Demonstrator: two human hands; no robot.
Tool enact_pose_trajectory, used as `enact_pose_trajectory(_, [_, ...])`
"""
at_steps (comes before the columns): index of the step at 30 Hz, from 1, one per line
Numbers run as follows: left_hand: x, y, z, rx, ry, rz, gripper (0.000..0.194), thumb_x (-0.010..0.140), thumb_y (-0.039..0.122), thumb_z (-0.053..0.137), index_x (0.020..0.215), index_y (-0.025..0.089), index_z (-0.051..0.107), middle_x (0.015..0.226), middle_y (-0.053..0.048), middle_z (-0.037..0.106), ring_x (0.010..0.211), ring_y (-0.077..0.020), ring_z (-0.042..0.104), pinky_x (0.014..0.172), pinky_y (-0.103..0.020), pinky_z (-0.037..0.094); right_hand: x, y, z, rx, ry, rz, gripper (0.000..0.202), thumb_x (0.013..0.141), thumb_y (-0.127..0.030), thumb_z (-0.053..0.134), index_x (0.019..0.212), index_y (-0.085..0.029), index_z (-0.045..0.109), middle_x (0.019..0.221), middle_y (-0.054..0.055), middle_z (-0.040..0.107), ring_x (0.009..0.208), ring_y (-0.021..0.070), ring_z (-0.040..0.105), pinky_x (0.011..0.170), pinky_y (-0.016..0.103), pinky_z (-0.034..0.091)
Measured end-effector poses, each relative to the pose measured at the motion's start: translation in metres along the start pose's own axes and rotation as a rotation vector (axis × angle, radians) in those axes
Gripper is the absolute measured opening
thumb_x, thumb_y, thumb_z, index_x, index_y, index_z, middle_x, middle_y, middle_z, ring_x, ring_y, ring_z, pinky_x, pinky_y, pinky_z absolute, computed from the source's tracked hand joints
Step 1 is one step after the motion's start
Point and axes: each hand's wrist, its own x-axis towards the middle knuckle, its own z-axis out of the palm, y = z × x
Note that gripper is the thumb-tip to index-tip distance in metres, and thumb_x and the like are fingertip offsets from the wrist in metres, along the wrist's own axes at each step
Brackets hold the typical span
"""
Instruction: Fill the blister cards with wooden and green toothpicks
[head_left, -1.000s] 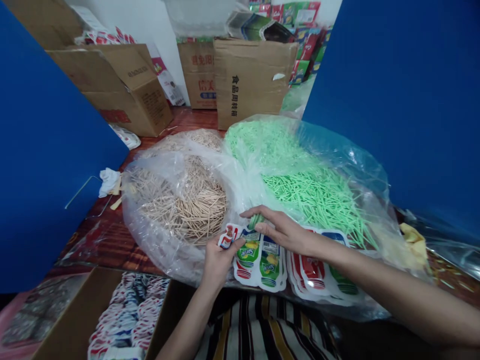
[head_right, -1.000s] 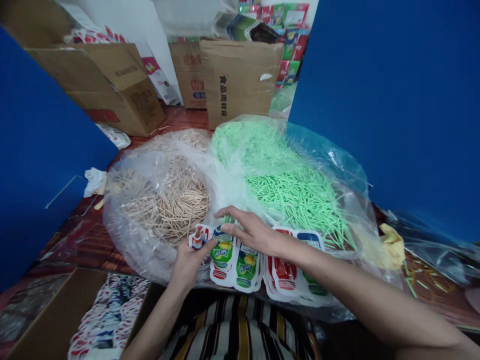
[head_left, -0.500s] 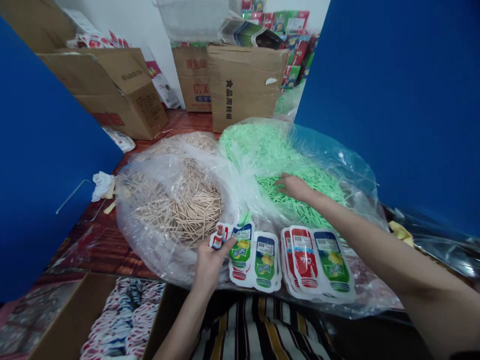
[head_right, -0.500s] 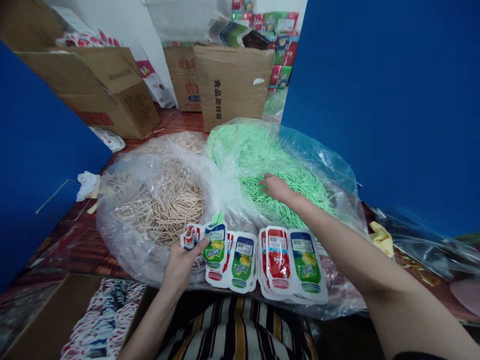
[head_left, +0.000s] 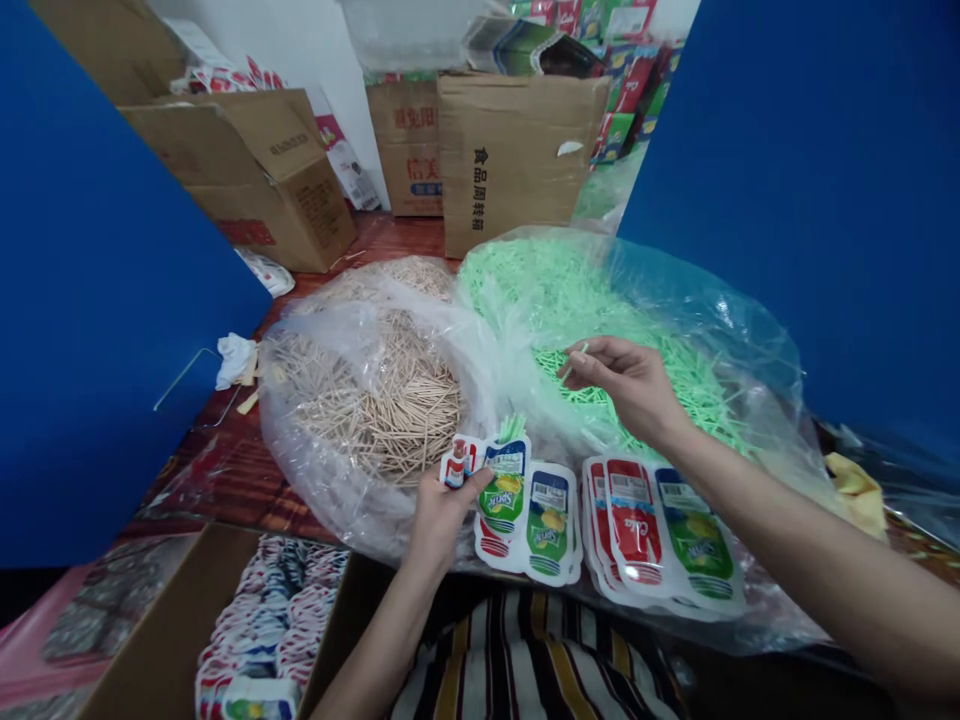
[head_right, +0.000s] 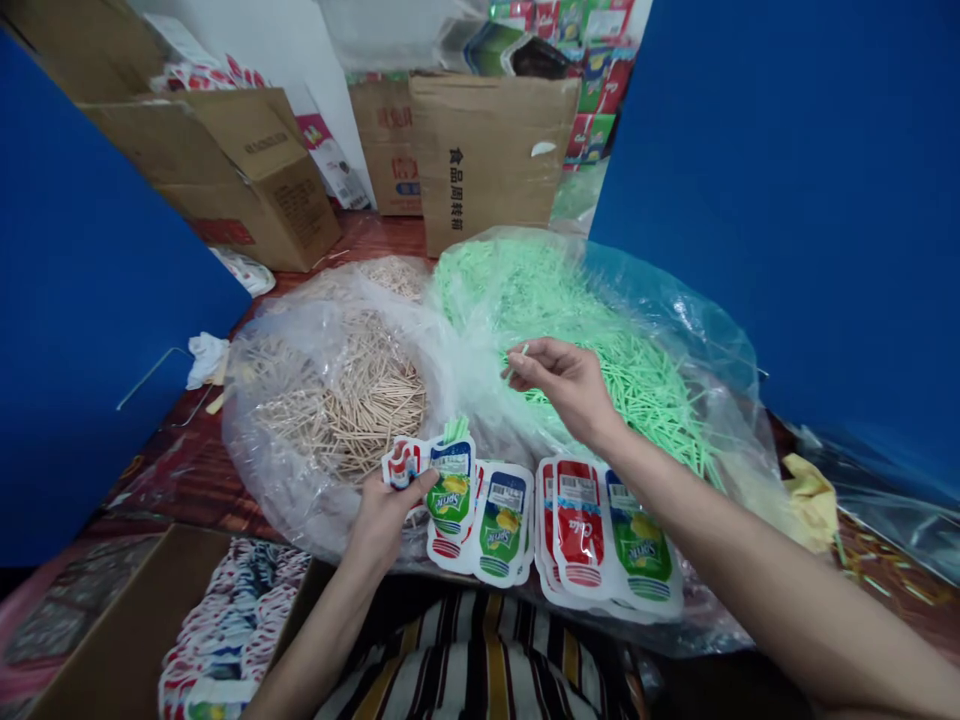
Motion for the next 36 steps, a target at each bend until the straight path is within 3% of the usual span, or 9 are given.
enact_pose_trajectory(3, [-0.003,0.001,0.005,0.012,-0.031,-0.017,0.02,0.061,0.022,0.079,0.077,0.014,0.071,0.076,-0.002,0.073,0.068,-0.0152,0.065,0.068,-0.026,0.052,-0.017,-0.022,0.024,0.126,-0.037,-0.015,0.022,0.076,-0.038,0.068,0.087,-0.019,0.065,0.071,0.002,0.07,0.067,0.0152,0.066,0.064,0.029,0.052])
enact_pose_trajectory(7, [-0.008,0.006,0.011,-0.013,-0.068,-0.021,0.023,0.062,0.022,0.078,0.082,0.013,0.071,0.08,-0.004,0.073,0.072,-0.0171,0.066,0.072,-0.029,0.052,-0.029,-0.021,0.041,-0.02,-0.143,-0.088,0.023,0.076,-0.036,0.069,0.091,-0.019,0.065,0.071,0.001,0.067,0.067,0.0144,0.064,0.068,0.03,0.052])
enact_pose_trajectory(13, [-0.011,0.01,0.011,-0.018,-0.07,0.025,0.023,0.062,0.021,0.078,0.082,0.014,0.07,0.078,-0.003,0.073,0.072,-0.0171,0.066,0.072,-0.029,0.052,-0.039,-0.016,0.043,-0.267,-0.316,-0.427,0.025,0.087,-0.025,0.055,0.112,-0.022,0.061,0.111,0.007,0.064,0.105,0.0185,0.059,0.09,0.037,0.049])
enact_pose_trajectory(16, [-0.013,0.013,0.009,0.008,-0.068,0.04,0.021,0.063,0.023,0.077,0.082,0.014,0.071,0.079,-0.003,0.073,0.071,-0.0161,0.065,0.071,-0.027,0.051,-0.044,-0.019,0.039,-0.347,-0.52,-0.451,0.035,0.091,-0.024,0.049,0.125,-0.021,0.053,0.118,0.009,0.062,0.112,0.0189,0.057,0.093,0.036,0.048])
enact_pose_trajectory(18, [-0.013,0.016,0.008,0.019,-0.071,0.047,0.02,0.064,0.023,0.076,0.082,0.014,0.072,0.081,-0.003,0.073,0.072,-0.0161,0.065,0.071,-0.027,0.051,-0.046,-0.021,0.036,-0.381,-0.585,-0.432,0.043,0.09,-0.027,0.052,0.132,-0.022,0.046,0.126,0.01,0.058,0.118,0.0201,0.053,0.096,0.037,0.047])
enact_pose_trajectory(22, [-0.014,0.02,0.005,0.029,-0.092,0.063,0.021,0.065,0.023,0.076,0.083,0.014,0.072,0.083,-0.004,0.073,0.074,-0.0161,0.064,0.074,-0.028,0.051,-0.049,-0.019,0.035,-0.401,-0.494,-0.448,0.04,0.085,-0.03,0.06,0.123,-0.022,0.05,0.133,0.01,0.051,0.121,0.0209,0.05,0.099,0.038,0.045])
enact_pose_trajectory(25, [-0.013,0.02,0.002,0.073,-0.072,0.063,0.02,0.062,0.024,0.077,0.078,0.013,0.071,0.073,-0.002,0.072,0.066,-0.0144,0.062,0.068,-0.026,0.05,-0.051,-0.014,0.038,-0.453,-0.552,-0.504,0.03,0.085,-0.033,0.06,0.112,-0.02,0.056,0.128,0.012,0.054,0.116,0.022,0.053,0.094,0.039,0.048])
enact_pose_trajectory(31, [-0.013,0.021,-0.001,0.129,-0.071,0.093,0.022,0.061,0.025,0.078,0.077,0.013,0.071,0.072,-0.002,0.07,0.066,-0.0151,0.061,0.067,-0.027,0.049,-0.054,-0.015,0.041,-0.379,-0.496,-0.477,0.035,0.084,-0.031,0.06,0.117,-0.023,0.053,0.122,0.009,0.058,0.114,0.02,0.055,0.094,0.038,0.047])
enact_pose_trajectory(36, [-0.014,0.021,-0.002,0.115,-0.068,0.087,0.022,0.059,0.026,0.079,0.073,0.013,0.07,0.07,-0.001,0.07,0.064,-0.0149,0.061,0.065,-0.026,0.049,-0.055,-0.014,0.042,-0.39,-0.546,-0.439,0.031,0.083,-0.035,0.061,0.111,-0.021,0.058,0.118,0.011,0.061,0.11,0.0224,0.057,0.092,0.04,0.048])
